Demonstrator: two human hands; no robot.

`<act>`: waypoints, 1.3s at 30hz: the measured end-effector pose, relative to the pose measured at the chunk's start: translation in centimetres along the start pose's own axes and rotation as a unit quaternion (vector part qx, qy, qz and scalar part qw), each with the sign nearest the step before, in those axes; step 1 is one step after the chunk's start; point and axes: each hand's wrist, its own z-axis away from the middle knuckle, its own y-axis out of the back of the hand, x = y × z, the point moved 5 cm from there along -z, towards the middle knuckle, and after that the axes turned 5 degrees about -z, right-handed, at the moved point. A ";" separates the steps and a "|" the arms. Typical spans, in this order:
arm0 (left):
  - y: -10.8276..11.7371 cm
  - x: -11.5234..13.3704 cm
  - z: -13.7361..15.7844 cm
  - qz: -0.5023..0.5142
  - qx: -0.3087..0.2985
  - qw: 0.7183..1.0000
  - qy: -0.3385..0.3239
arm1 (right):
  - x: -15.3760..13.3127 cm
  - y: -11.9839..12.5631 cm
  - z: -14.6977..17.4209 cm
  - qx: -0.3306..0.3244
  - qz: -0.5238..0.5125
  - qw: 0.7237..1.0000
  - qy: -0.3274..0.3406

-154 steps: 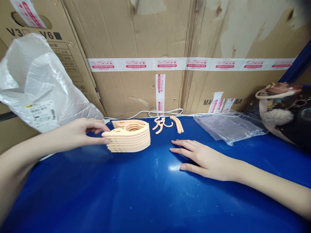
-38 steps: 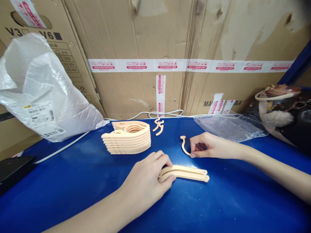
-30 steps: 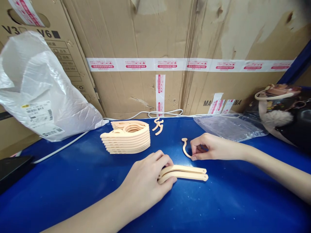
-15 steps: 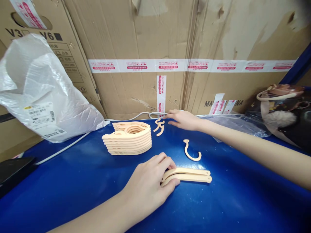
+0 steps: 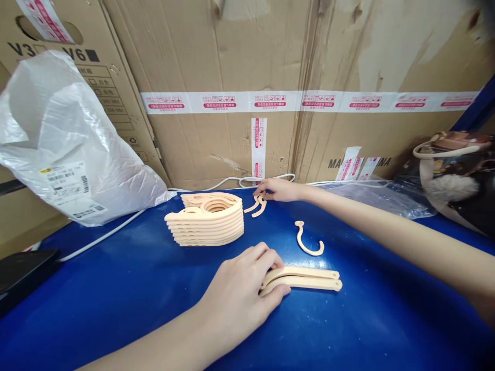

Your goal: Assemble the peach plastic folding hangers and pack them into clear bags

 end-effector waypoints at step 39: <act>0.6 0.3 0.5 -0.182 0.071 0.978 -0.071 | -7.4 -0.6 10.8 0.037 -0.108 0.991 -0.069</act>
